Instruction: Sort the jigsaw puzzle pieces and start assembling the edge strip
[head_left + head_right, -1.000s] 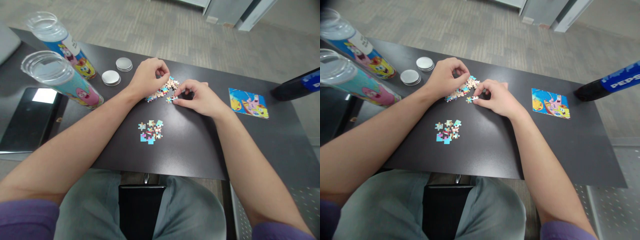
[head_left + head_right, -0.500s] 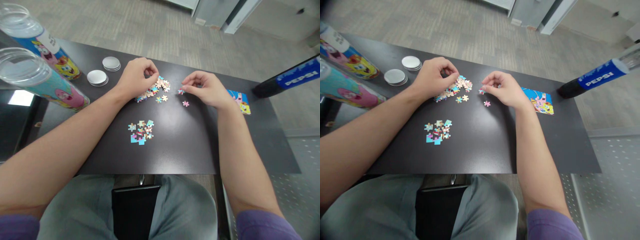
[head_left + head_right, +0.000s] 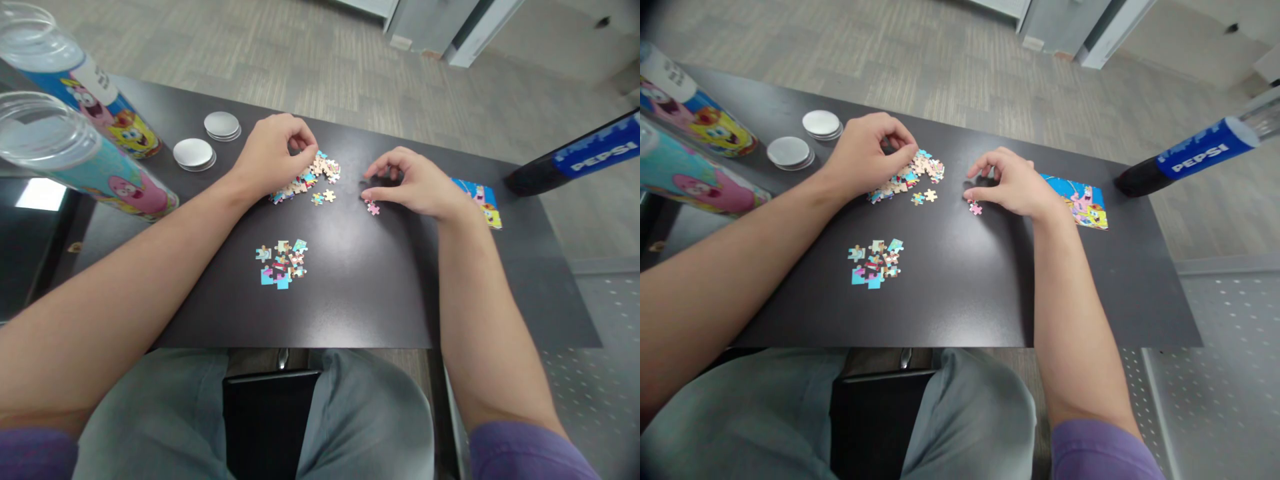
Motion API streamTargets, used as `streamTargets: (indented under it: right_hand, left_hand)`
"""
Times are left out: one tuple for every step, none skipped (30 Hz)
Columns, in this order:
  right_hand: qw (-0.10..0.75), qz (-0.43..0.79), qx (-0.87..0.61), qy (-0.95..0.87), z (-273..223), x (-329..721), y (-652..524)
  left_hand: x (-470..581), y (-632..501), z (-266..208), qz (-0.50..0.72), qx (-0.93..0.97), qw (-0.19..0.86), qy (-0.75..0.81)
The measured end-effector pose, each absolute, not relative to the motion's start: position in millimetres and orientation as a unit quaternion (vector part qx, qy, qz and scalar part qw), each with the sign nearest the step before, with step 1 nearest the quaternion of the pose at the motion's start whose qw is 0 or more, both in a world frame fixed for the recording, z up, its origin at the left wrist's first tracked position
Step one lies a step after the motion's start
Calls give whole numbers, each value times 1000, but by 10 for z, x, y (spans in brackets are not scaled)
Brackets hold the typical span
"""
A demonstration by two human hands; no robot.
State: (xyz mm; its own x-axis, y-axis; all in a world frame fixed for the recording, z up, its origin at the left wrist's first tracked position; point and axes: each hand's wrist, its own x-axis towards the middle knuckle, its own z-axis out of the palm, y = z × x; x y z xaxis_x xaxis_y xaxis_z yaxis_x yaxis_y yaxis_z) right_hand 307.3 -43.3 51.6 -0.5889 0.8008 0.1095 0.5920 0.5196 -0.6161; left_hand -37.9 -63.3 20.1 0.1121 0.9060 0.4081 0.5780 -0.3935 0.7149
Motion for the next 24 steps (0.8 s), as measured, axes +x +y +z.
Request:
streamTargets:
  right_hand:
    - [198, 266, -415, -847, 534, 3041, -455]
    - [203, 264, -417, -846, 546, 2988, -484]
    - [209, 263, -414, -846, 552, 2916, -522]
    - [213, 263, -406, -849, 553, 2831, -565]
    - [208, 263, -398, -854, 549, 2740, -611]
    - [199, 260, -392, -859, 543, 2652, -656]
    - [187, 258, -391, -864, 536, 2573, -699]
    - [175, 256, -390, -867, 531, 2509, -735]
    - [169, 253, -391, -869, 529, 2463, -764]
    - [163, 251, -390, -871, 532, 2434, -785]
    - [160, 250, -388, -873, 539, 2422, -799]
    - [158, 248, -386, -875, 551, 2425, -806]
    - [156, 246, -385, -876, 567, 2438, -808]
    - [156, 242, -386, -876, 587, 2461, -806]
    - [159, 238, -388, -876, 610, 2490, -800]
    - [162, 234, -389, -876, 635, 2524, -793]
    - [165, 231, -388, -877, 661, 2559, -782]
    - [166, 230, -385, -878, 686, 2596, -770]
    - [165, 232, -380, -880, 708, 2632, -757]
    - [160, 237, -376, -881, 725, 2663, -742]
    - [155, 243, -374, -882, 736, 2689, -727]
    - [155, 245, -375, -880, 738, 2705, -714]
    - [162, 244, -379, -878, 731, 2709, -705]
    - [173, 239, -385, -874, 715, 2700, -702]
  left_hand:
    - [-377, -630, 200, 422, 719, 195, 516]
    - [-376, -627, 199, 422, 719, 195, 516]
    - [-374, -624, 198, 422, 719, 194, 517]
    - [-373, -623, 197, 422, 719, 194, 517]
    - [-372, -623, 197, 422, 719, 193, 517]
    - [-371, -624, 198, 421, 719, 192, 518]
    - [-370, -626, 200, 421, 719, 191, 519]
    - [-368, -630, 203, 420, 718, 191, 521]
    - [-366, -635, 207, 419, 718, 192, 522]
    - [-363, -639, 212, 418, 718, 192, 523]
    - [-360, -644, 217, 417, 718, 195, 523]
    - [-356, -648, 223, 417, 717, 197, 523]
    - [-353, -650, 227, 418, 716, 200, 522]
    - [-350, -652, 231, 419, 715, 202, 521]
    - [-349, -653, 234, 421, 715, 204, 520]
    - [-348, -654, 235, 422, 714, 205, 519]
    - [-348, -653, 234, 423, 715, 205, 518]
    - [-348, -652, 233, 423, 715, 205, 518]
    - [-349, -651, 231, 424, 715, 204, 518]
    - [-350, -650, 229, 425, 714, 203, 518]
    - [-349, -649, 228, 425, 714, 203, 518]
    - [-349, -649, 227, 425, 713, 202, 519]
    - [-347, -650, 227, 425, 713, 201, 521]
    - [-345, -651, 229, 423, 712, 200, 523]
